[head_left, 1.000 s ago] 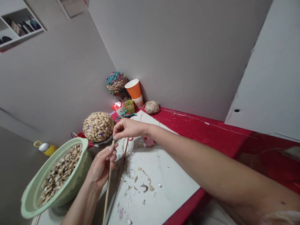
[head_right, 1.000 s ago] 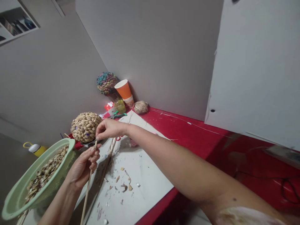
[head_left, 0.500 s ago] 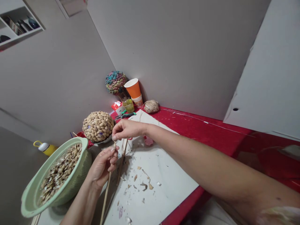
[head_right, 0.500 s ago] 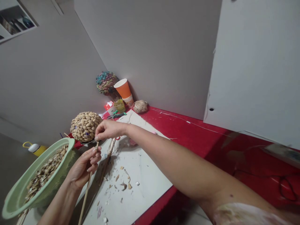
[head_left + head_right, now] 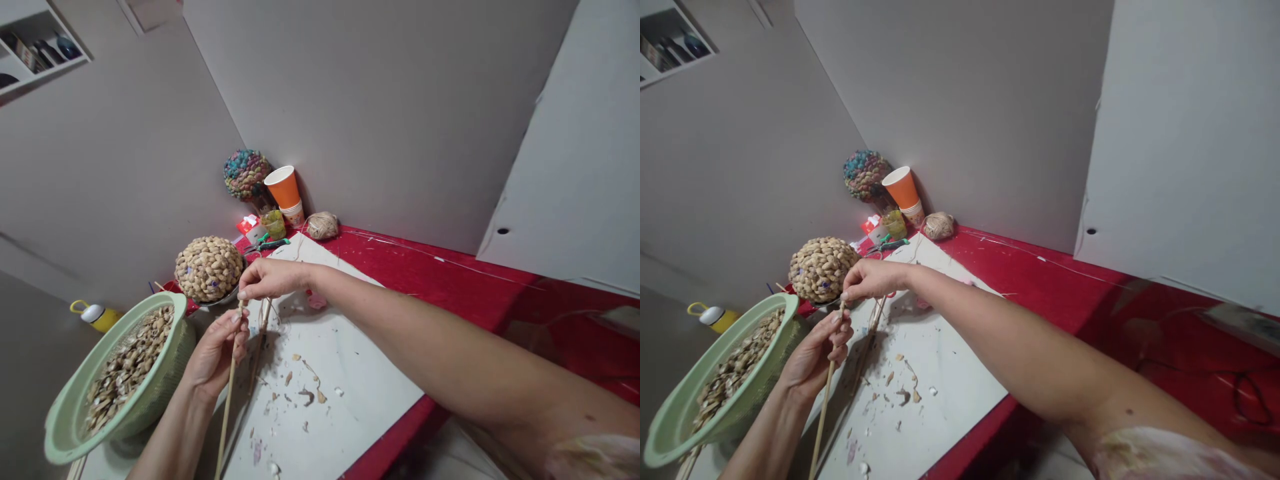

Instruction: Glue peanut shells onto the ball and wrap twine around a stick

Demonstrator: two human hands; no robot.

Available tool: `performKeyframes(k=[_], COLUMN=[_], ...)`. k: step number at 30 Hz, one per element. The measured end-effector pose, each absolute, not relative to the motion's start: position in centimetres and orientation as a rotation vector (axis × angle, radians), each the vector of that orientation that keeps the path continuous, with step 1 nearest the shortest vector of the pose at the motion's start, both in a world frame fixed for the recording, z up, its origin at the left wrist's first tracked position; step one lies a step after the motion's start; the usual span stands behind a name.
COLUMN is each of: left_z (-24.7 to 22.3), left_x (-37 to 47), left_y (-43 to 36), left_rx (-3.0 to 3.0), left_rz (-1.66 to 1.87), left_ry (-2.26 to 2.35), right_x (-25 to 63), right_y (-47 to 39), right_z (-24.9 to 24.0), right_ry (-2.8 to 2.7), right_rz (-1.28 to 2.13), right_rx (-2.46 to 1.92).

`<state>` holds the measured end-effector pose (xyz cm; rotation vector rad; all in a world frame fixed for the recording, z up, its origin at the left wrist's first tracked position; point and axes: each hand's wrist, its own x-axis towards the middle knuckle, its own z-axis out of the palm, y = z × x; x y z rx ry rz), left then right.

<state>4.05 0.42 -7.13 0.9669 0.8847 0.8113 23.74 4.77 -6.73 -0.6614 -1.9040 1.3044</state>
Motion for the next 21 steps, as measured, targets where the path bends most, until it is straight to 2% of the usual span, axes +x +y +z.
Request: performKeyframes(k=[21], left_z=[-7.04], left_x=[4.34], left_y=[0.22], left_rx=[1.045], left_rz=[1.031], left_ry=[1.015], right_x=[22.87], right_y=[4.69], right_z=[-6.79], right_ry=[-1.918], right_rz=[1.037], right_rx=[-0.749])
